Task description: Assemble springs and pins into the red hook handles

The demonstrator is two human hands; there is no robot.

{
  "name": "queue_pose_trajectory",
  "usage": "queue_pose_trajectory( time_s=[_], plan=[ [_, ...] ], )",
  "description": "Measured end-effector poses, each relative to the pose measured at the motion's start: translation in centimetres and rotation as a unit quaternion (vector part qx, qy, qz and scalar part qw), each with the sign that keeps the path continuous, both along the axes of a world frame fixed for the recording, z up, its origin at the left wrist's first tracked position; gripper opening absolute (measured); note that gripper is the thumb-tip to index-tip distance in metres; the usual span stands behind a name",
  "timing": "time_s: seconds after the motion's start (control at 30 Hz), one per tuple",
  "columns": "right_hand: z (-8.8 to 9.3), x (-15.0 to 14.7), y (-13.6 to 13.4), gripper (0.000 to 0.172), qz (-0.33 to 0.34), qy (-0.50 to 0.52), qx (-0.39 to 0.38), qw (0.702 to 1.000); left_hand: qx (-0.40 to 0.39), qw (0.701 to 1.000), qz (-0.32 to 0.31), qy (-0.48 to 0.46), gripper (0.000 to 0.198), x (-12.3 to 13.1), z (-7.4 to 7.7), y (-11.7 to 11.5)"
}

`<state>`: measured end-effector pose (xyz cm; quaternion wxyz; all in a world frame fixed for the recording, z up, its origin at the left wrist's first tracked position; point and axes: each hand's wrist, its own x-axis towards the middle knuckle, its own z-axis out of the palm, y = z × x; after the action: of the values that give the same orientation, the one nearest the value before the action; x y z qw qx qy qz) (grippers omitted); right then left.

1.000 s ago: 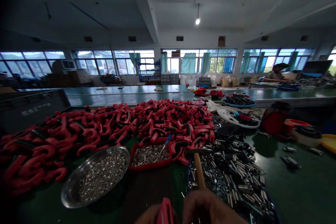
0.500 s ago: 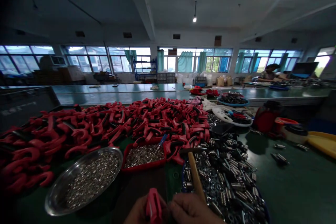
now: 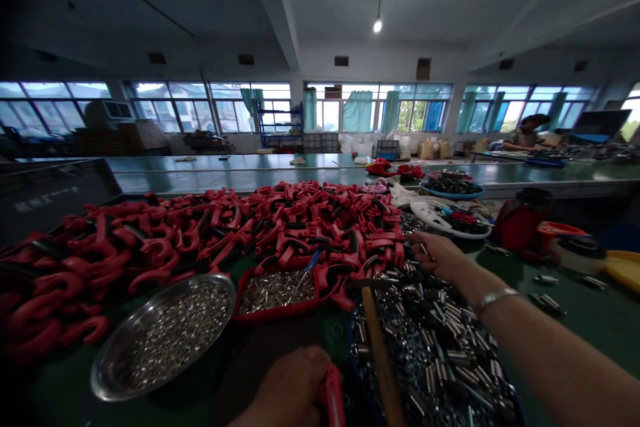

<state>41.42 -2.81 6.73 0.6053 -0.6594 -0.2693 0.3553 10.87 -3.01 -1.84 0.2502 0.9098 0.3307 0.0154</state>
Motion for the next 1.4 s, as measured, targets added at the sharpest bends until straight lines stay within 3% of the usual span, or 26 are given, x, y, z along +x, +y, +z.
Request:
queue_pose_trajectory(
  time_s=[0.07,0.13,0.37,0.5,0.63,0.77,0.83,0.9,1.0,1.07,1.17,1.27,1.4],
  plan=[
    [-1.7,-1.6,-1.8,0.011,0.028,0.064,-0.008,0.997,0.043,0.998,-0.03,0.027,0.037,0.7,0.4,0.3],
    [-2.9,-3.2,-3.9,0.02,0.048,0.112,0.004,0.993,0.052,0.996,-0.05,0.043,0.031,1.3,0.6,0.9],
    [-4.1,-6.1,-9.3,0.049,0.043,0.198,0.054,0.978,0.036,0.991,-0.086,0.099,0.023,2.8,0.5,2.1],
    [-4.7,-7.8,-10.6,0.055,0.057,0.161,0.058,0.984,0.061,0.988,-0.1,0.1,0.023,2.9,0.3,0.5],
    [-5.5,-10.0,-11.3,0.043,0.107,0.024,0.01,0.994,0.073,0.988,-0.099,0.092,0.028,2.5,-0.1,-0.9],
    [-6.1,-12.4,-11.3,0.037,0.136,-0.017,-0.003,0.991,0.055,0.997,-0.058,0.008,0.024,1.9,-0.5,-1.3],
    [-6.2,-13.4,-11.1,0.037,0.131,0.011,0.012,0.991,-0.011,0.997,-0.013,-0.071,0.019,1.4,-0.4,-1.1],
    [-6.2,-14.2,-10.8,0.038,0.116,0.034,0.028,0.992,-0.146,0.968,0.059,-0.194,0.016,0.8,-0.1,-0.7],
    [-6.2,-15.6,-10.3,0.041,0.115,0.053,0.038,0.991,-0.37,0.849,0.143,-0.35,0.019,-0.4,0.5,-0.4],
    [-6.3,-16.4,-9.8,0.04,0.132,0.044,0.042,0.989,-0.472,0.776,0.173,-0.38,0.028,-1.3,0.7,-0.6],
    [-6.5,-17.5,-9.2,0.033,0.167,-0.004,0.047,0.985,-0.56,0.702,0.215,-0.385,0.037,-2.4,0.7,-1.3],
    [-6.9,-18.2,-9.0,0.026,0.198,-0.057,0.047,0.977,-0.591,0.669,0.218,-0.396,0.039,-3.1,0.6,-1.6],
    [-7.5,-18.4,-8.8,0.026,0.181,-0.087,0.042,0.979,-0.604,0.657,0.208,-0.401,0.036,-3.6,0.9,-1.5]
  ],
)
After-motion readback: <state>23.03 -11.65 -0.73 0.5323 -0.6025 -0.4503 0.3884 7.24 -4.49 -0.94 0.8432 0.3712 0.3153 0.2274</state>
